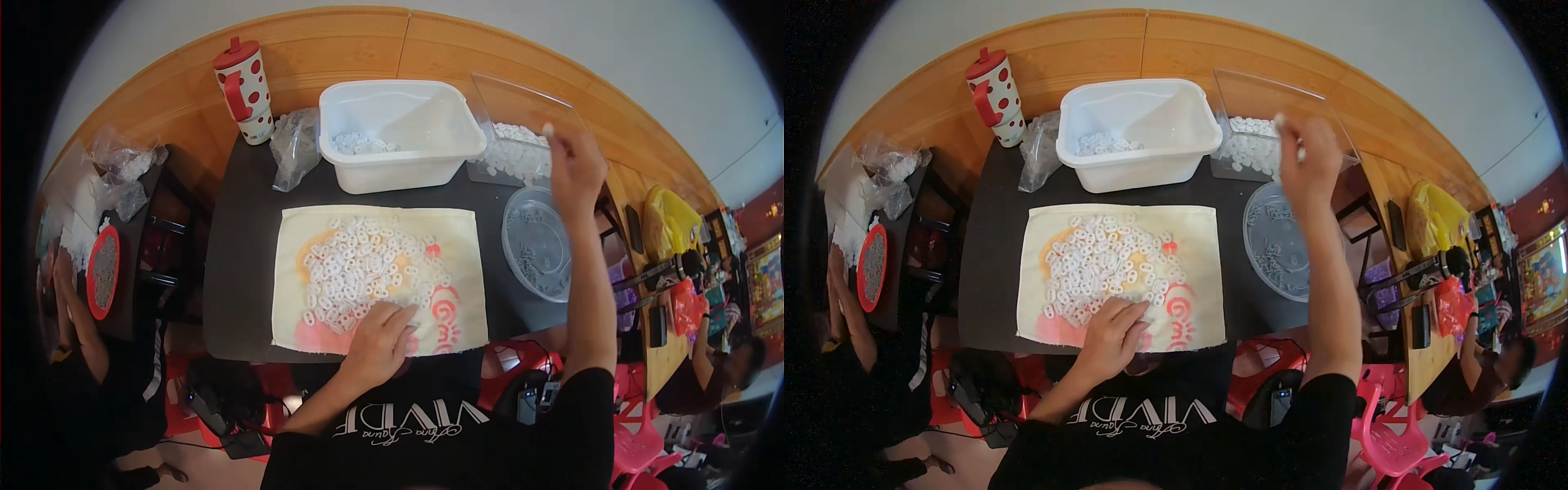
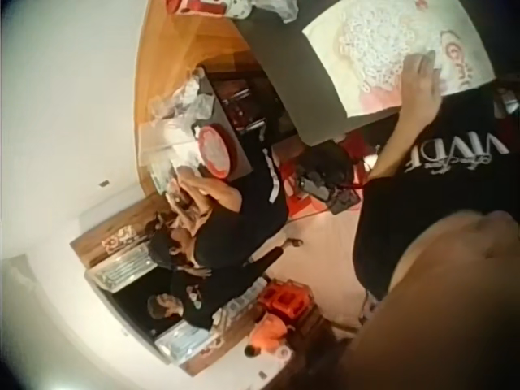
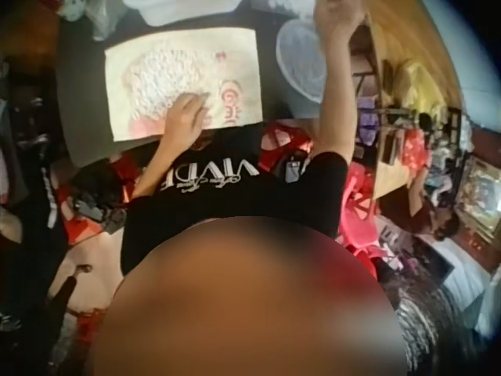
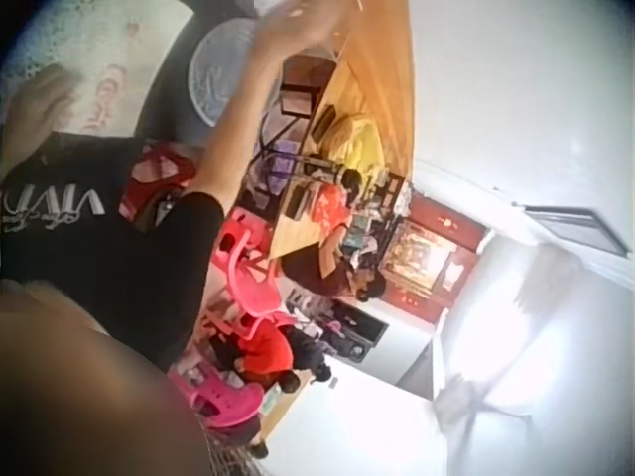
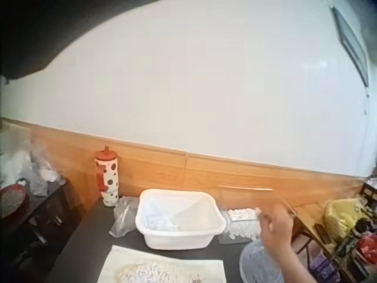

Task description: Assembling small white plastic rings by hand at a workstation.

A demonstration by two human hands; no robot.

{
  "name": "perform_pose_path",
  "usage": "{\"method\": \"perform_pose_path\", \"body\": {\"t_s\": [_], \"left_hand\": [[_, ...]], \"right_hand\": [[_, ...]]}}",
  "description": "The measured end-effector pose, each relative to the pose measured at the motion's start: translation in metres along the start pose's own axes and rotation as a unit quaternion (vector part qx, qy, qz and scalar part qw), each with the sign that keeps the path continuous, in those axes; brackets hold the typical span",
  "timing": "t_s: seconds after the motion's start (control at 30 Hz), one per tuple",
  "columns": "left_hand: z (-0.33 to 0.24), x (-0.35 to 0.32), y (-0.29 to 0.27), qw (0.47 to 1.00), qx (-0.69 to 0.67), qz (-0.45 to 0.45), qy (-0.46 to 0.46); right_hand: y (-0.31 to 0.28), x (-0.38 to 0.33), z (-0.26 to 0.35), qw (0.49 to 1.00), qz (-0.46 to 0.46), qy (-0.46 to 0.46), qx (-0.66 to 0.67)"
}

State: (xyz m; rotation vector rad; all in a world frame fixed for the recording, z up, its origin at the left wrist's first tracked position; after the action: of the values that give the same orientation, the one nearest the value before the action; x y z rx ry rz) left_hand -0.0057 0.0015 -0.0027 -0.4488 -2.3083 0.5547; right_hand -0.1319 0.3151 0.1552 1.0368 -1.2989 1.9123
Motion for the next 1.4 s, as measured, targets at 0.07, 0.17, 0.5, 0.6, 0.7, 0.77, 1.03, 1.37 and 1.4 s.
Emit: {"method": "perform_pose_path", "body": {"t_s": [0.07,0.17,0.5,0.6,0.7,0.77,1.03,1.37,1.4], "left_hand": [[0.0,-0.001,0.0,1.0,0.001,-0.008,0.004],[0.0,0.0,0.0,1.0,-0.01,0.001,-0.005],[0.0,0.0,-0.001,1.0,-0.003,0.0,0.013],[-0.001,-0.001,-0.001,1.0,-0.005,0.0,0.007],[0.0,-0.001,0.0,1.0,-0.009,-0.002,0.007],[-0.001,-0.001,0.0,1.0,-0.013,-0.004,0.008],[-0.001,-0.002,-0.002,1.0,-0.016,-0.01,0.006],[-0.003,0.001,-0.005,0.94,-0.286,-0.176,-0.067],[-0.002,0.001,-0.003,0.94,-0.288,-0.172,-0.065]], "right_hand": [[0.004,0.013,-0.021,0.999,0.003,0.038,0.024],[0.01,-0.01,-0.01,0.991,0.045,0.09,0.09],[0.037,-0.142,0.079,0.924,0.345,-0.022,0.161],[0.042,-0.147,0.09,0.925,0.363,-0.026,0.106],[0.049,-0.154,0.091,0.929,0.347,-0.021,0.125],[0.049,-0.156,0.091,0.927,0.345,-0.009,0.15],[0.025,-0.161,0.1,0.913,0.359,0.026,0.192],[0.003,-0.188,0.14,0.785,0.301,0.223,0.493],[0.001,-0.187,0.14,0.779,0.294,0.226,0.505]]}}
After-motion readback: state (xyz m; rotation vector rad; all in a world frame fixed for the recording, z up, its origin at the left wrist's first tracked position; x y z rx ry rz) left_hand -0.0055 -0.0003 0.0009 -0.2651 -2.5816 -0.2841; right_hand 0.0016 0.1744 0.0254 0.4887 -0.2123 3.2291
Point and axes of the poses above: each hand's wrist, its own x-axis towards the middle knuckle, its own y-axis out of the palm, z = x × y, the point moved 1 cm from there along x, towards the middle knuckle, and after that the axes turned 8 degrees about y, right-handed, at the moved point
